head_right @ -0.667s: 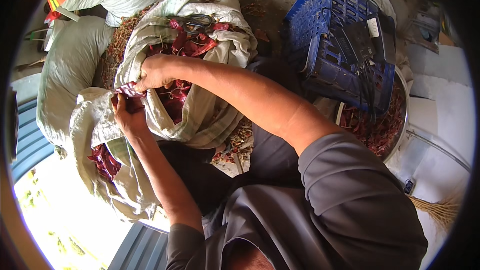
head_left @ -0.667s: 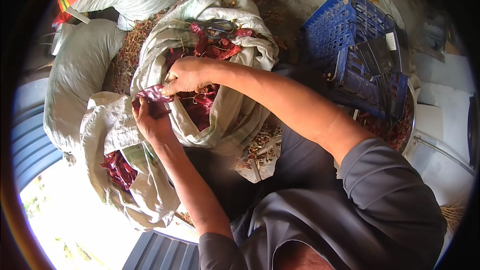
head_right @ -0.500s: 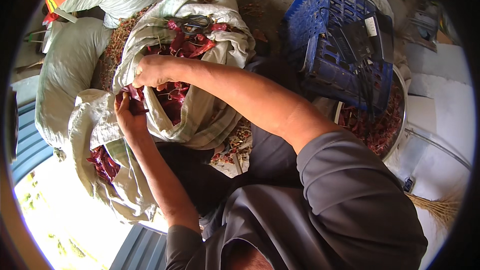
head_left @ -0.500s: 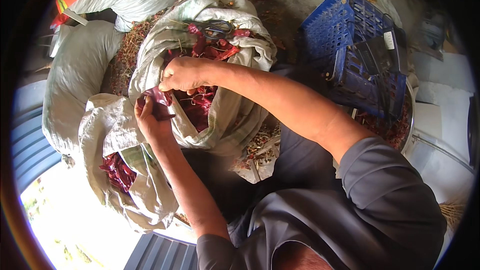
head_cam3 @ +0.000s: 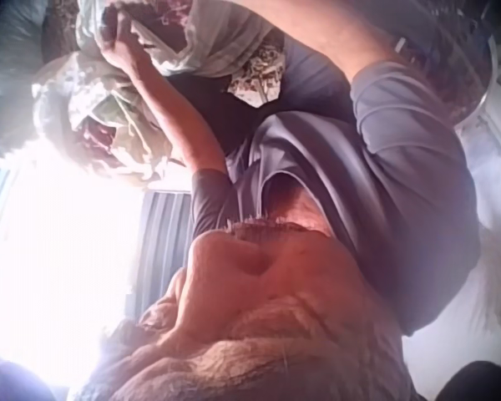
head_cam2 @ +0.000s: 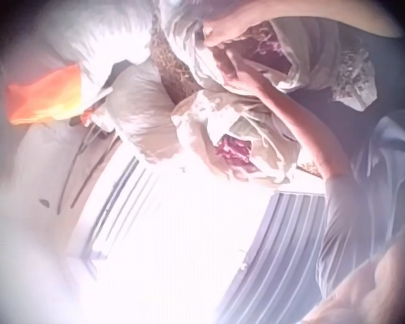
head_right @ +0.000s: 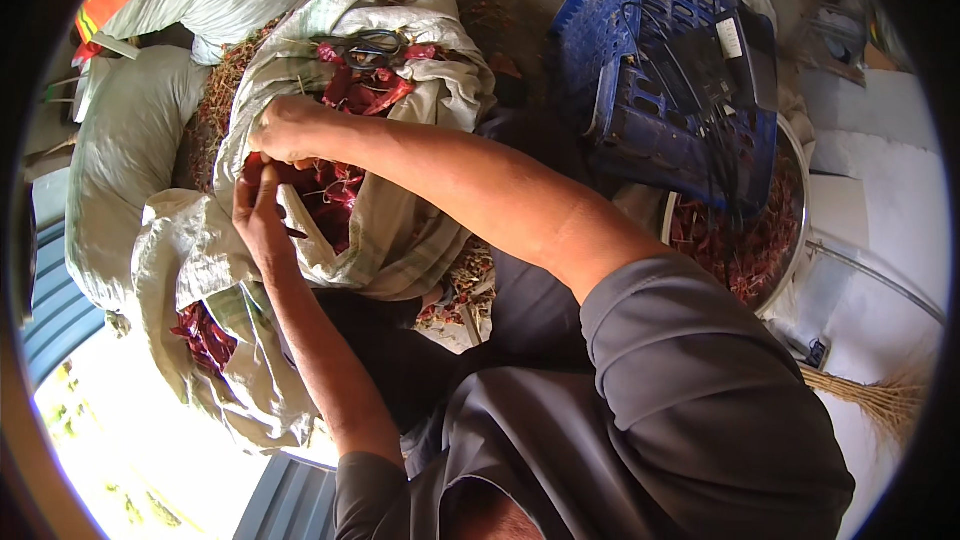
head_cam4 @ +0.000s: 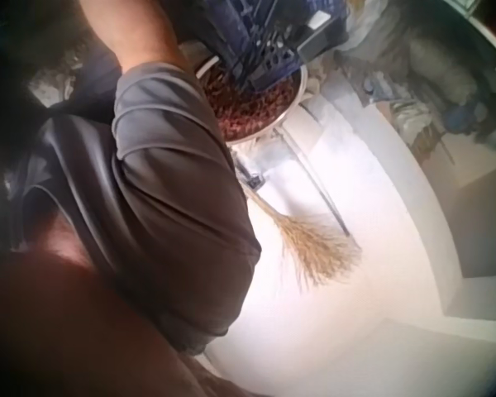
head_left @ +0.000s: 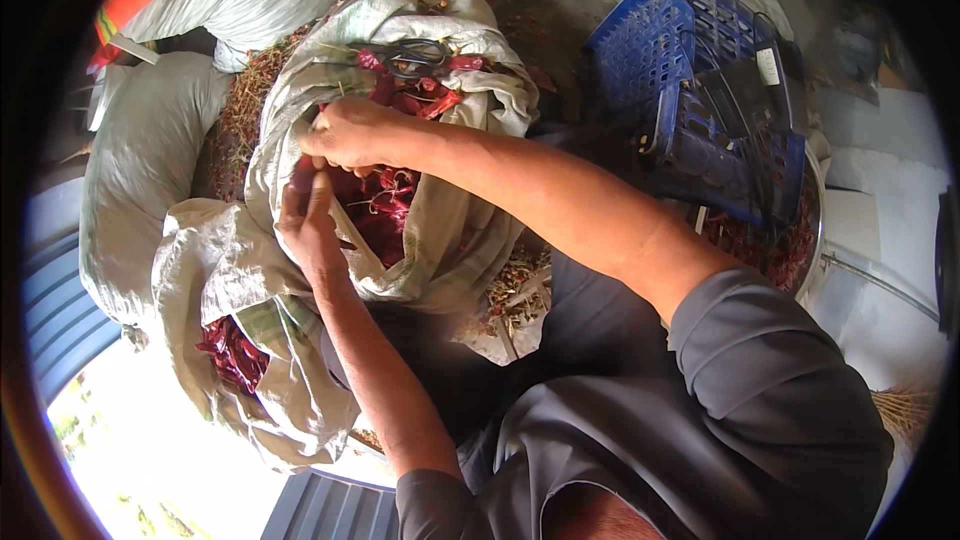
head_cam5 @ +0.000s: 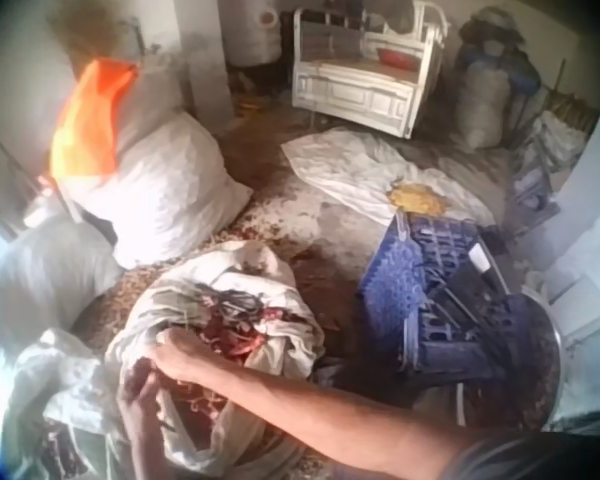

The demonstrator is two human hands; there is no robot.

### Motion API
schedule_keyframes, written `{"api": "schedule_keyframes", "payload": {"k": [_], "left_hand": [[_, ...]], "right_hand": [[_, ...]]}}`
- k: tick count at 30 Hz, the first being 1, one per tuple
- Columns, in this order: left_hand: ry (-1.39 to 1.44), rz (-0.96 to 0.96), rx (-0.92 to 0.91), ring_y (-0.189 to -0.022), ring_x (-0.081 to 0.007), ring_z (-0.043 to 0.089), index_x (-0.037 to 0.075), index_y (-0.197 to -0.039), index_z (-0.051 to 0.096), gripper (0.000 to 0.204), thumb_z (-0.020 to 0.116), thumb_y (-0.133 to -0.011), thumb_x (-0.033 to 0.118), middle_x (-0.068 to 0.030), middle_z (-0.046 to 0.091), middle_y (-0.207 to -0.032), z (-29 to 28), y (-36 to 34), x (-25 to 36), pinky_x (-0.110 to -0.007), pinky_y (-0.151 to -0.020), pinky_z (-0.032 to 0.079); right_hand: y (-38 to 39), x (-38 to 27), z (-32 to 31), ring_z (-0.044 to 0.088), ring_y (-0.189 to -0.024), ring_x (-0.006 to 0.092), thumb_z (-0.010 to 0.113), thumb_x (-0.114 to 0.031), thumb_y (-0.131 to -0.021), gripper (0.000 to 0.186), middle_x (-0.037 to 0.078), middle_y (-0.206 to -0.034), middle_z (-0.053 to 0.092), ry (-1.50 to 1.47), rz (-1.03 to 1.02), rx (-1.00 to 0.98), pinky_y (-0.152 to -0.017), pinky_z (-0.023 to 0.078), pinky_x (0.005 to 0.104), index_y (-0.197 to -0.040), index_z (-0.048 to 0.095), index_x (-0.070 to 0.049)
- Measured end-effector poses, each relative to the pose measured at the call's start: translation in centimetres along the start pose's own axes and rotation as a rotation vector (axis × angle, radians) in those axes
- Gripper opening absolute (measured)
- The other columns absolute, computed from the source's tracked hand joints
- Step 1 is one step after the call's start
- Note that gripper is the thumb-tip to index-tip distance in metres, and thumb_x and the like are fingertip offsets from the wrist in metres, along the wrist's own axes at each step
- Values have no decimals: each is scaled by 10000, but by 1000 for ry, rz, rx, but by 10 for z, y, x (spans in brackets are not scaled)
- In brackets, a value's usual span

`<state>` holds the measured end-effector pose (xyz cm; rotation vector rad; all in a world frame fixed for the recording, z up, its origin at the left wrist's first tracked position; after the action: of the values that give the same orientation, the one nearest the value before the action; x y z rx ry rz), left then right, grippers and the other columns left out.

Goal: The person sits on the floor and uses shears to trim the stems off dried red chilies taken from a large sack. The trimmed chilies are placed into a second sack while the stems are discarded.

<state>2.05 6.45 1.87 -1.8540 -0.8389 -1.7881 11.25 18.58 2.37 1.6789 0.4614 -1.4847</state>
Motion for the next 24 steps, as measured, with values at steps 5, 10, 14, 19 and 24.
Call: {"api": "schedule_keyframes", "payload": {"k": [5,10,14,19,24], "left_hand": [[-188,-70,20,-813,-75,593,55,-1133,653,307,617,-829,32,-34,685,-963,-9,-12,-3,-210,-639,420],[-748,4,-61,-898,-272,682,52,-1083,682,359,587,-738,24,-131,717,-1000,-13,-46,-45,-354,-814,510],[-1032,77,-178,-975,-364,671,131,-1101,692,354,600,-760,103,-174,707,-1038,14,-55,-65,-429,-859,516],[-1453,37,-293,-998,-373,657,146,-1132,700,371,641,-782,254,-181,699,-1047,28,-57,-91,-455,-863,507],[-1336,96,-252,-941,-362,665,143,-1071,708,299,636,-809,269,-168,704,-985,22,-52,-84,-454,-806,518]], "right_hand": [[3,-22,-42,597,-479,175,506,-257,-942,346,86,-585,618,-202,-140,234,-460,502,328,-776,652,9],[7,-33,-44,644,-635,182,503,-227,-978,308,116,-811,657,-303,-66,179,-538,553,317,-1147,600,12],[7,-31,-46,670,-717,192,538,-237,-973,297,119,-927,658,-420,-82,136,-575,565,309,-1141,605,-3],[8,-35,-47,664,-740,189,591,-286,-964,301,109,-889,656,-442,-84,116,-581,559,315,-1061,623,-3],[9,-35,-55,616,-661,157,601,-347,-967,339,83,-796,637,-433,-101,154,-552,528,306,-915,640,-14]]}}
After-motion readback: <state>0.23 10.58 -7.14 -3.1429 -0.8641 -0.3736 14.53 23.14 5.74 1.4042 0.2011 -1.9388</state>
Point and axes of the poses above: each hand's wrist, its own y-axis away from the middle knuckle, its own z-axis out of the palm, x = y × z, the point moved 6 cm from there along -y, towards the middle knuckle
